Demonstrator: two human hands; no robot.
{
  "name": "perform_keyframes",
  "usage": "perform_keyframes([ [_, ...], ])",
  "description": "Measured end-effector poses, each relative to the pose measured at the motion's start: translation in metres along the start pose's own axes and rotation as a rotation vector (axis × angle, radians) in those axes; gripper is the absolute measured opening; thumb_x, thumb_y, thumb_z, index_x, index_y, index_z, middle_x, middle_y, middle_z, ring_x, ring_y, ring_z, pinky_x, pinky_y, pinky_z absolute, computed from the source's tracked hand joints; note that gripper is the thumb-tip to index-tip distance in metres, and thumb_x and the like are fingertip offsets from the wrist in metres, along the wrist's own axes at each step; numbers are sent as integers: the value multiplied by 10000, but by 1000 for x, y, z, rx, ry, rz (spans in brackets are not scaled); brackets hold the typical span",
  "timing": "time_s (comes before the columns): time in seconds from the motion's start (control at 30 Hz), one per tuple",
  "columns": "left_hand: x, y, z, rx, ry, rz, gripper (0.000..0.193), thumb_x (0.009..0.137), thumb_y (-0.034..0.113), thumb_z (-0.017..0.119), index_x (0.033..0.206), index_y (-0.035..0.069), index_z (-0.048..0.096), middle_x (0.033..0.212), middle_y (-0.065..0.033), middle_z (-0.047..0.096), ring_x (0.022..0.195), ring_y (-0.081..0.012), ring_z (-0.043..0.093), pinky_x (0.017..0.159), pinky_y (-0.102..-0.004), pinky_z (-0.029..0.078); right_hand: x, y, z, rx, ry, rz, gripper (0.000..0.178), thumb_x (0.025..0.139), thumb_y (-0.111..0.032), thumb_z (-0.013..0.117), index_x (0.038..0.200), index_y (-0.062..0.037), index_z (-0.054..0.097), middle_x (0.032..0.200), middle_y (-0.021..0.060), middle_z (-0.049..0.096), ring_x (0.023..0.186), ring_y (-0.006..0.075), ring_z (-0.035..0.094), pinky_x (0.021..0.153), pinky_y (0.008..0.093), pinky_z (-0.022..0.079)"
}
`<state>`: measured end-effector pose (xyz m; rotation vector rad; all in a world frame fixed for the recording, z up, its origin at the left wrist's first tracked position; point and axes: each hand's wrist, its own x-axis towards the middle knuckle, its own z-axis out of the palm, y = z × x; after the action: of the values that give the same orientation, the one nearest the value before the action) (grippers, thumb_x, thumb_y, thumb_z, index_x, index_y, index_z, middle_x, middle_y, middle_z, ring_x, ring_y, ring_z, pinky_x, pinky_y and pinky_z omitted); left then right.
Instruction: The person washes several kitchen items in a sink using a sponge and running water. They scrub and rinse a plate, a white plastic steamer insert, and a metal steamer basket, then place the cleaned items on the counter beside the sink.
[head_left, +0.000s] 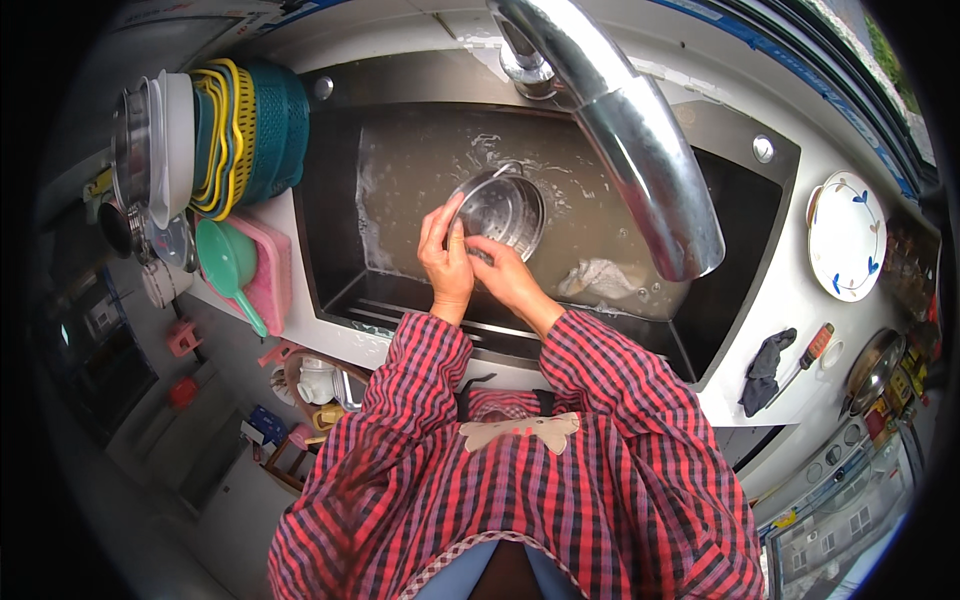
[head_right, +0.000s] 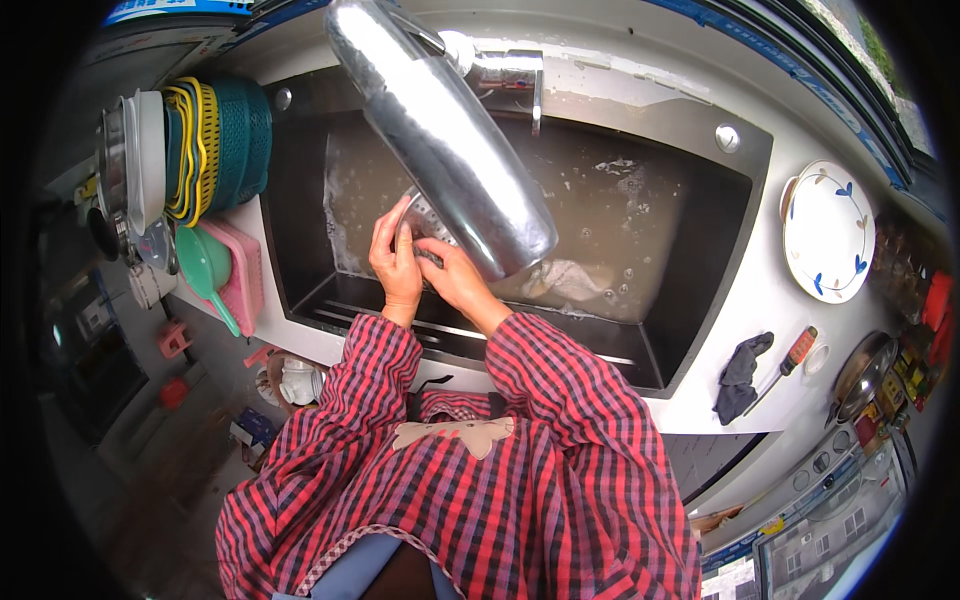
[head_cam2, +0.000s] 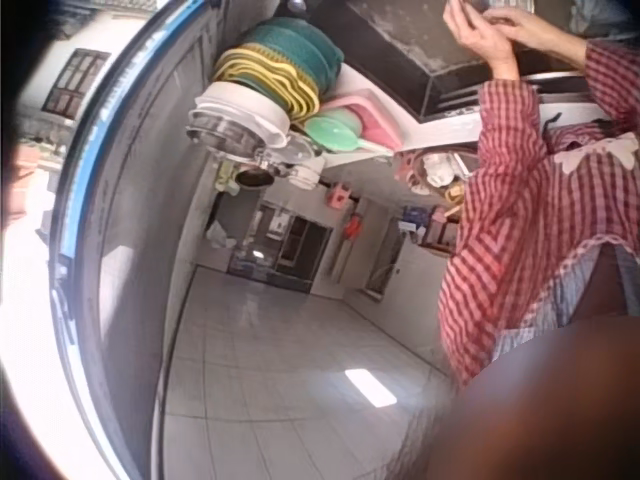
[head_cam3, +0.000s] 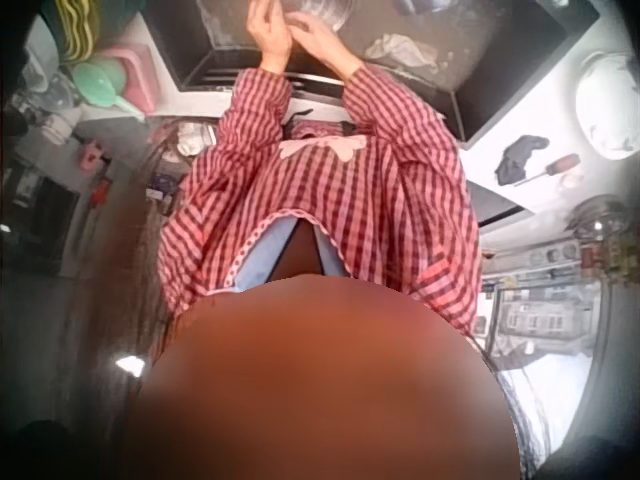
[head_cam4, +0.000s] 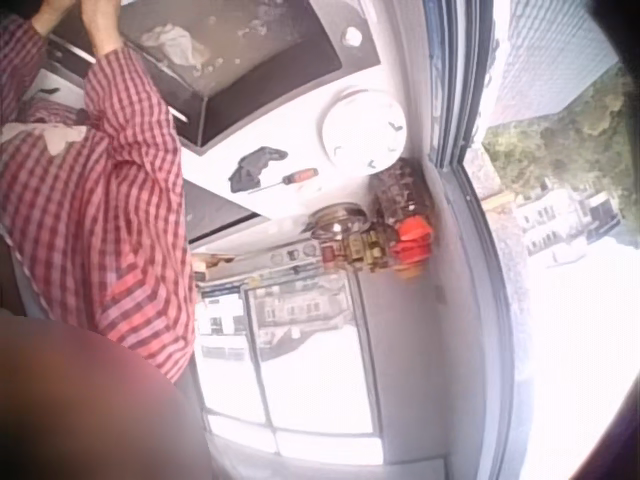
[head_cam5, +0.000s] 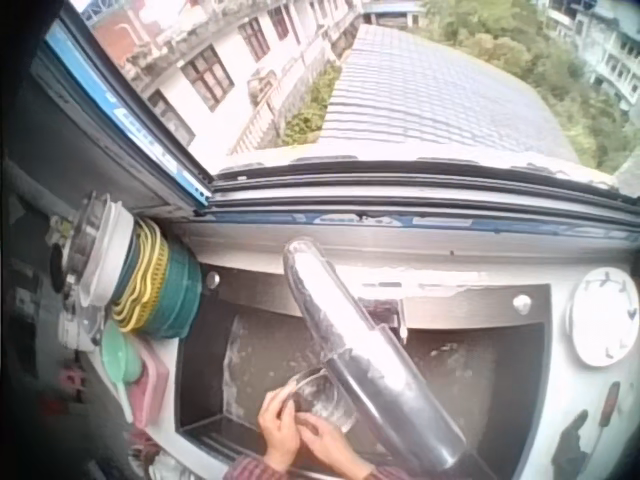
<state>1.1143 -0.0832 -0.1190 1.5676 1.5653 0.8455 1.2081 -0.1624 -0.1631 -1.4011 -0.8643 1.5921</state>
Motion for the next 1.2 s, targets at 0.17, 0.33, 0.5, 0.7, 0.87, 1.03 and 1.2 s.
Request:
perform_keyframes([
  [0.17,-6,-26,0,17,-129,-215,286,980,55,607,1253,27,687,1171,-104,682,1051,-193,646,915,-307,510,15,17,-94,-821,55,-362,273,847,-108,690,1118,-85,696,1034,123,651,967,326,626,862,409,521],
  [0.33,6,-68,17,-550,15,-727,358,1051,172,566,1346,-30,580,1243,-106,659,1094,-152,623,948,-287,506,47,7,-153,-439,509,23,320,916,-216,709,1192,-58,675,1033,144,693,954,290,659,860,387,514],
  [0.5,14,-73,31,-530,-81,-724,343,1059,163,547,1349,-16,588,1224,-88,669,1090,-145,630,954,-284,509,51,11,-136,-355,255,307,883,825,-522,776,1369,118,503,1360,328,566,1293,404,560,1082,430,438],
  [0.7,25,0,-11,365,-564,150,1053,694,456,857,1548,95,359,1596,-210,275,1478,-398,256,1200,-531,227,69,3,-153,-709,54,308,686,784,-310,794,1351,13,583,1229,328,639,1131,404,660,954,472,527],
  [0.87,26,36,-21,590,-1199,642,721,707,488,807,1320,157,620,1225,-119,666,1242,-329,587,1126,-536,366,90,-39,-174,-625,-195,297,679,813,-339,779,1340,45,592,1185,256,696,1019,338,716,915,387,561],
  [1.03,10,10,-15,-14,-937,-104,300,924,186,721,1191,57,679,1015,-86,713,873,-211,698,803,-302,538,101,-20,-196,-702,286,118,756,826,-542,741,1348,-12,606,1314,292,604,1195,442,599,984,461,496],
  [1.2,-2,-13,-24,-615,-599,-580,352,985,133,665,1303,3,589,1135,-2,664,1034,-95,603,931,-291,490,66,26,-176,-942,320,202,614,892,-412,739,1355,-32,600,1419,251,542,1335,366,505,1114,447,396],
])
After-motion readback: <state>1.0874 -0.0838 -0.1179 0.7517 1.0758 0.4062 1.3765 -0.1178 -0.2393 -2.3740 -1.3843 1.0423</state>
